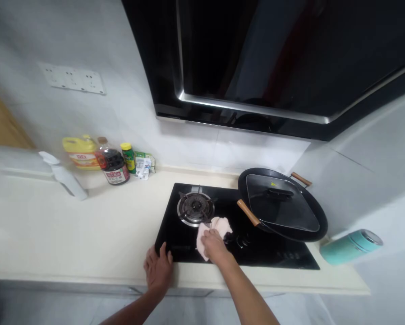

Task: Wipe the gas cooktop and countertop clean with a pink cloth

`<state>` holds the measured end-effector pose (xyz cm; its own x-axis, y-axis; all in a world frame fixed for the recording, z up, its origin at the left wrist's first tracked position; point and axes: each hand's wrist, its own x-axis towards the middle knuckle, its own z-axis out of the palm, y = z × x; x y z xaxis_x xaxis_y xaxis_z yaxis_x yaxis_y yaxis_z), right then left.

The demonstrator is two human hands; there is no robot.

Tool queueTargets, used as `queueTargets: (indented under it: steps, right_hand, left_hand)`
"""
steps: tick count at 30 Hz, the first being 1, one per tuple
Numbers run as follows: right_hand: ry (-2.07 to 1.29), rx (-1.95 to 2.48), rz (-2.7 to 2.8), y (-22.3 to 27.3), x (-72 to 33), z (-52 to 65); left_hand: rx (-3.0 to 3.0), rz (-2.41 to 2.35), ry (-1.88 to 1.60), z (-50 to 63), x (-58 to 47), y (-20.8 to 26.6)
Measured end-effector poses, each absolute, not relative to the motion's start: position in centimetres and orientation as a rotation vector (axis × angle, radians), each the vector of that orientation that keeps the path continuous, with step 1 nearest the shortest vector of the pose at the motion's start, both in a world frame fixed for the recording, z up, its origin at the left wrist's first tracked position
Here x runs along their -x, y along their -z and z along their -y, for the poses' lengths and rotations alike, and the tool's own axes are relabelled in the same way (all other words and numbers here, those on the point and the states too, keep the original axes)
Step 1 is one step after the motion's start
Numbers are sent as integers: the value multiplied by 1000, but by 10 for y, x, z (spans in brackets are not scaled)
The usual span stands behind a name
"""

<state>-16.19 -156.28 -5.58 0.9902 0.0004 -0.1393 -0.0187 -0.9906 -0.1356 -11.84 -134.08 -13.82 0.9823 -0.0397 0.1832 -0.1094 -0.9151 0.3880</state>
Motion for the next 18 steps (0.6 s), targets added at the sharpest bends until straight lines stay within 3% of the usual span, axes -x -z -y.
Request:
queueTargets:
  steps: [11,18]
  right_hand:
    - [-38,2870,113,85,185,1525]
    - [-112,2962,-13,83,153,1552]
  left_hand:
    - [-2762,613,-223,1276,78,136]
    - [-2874,477,-420,1257,64,134]
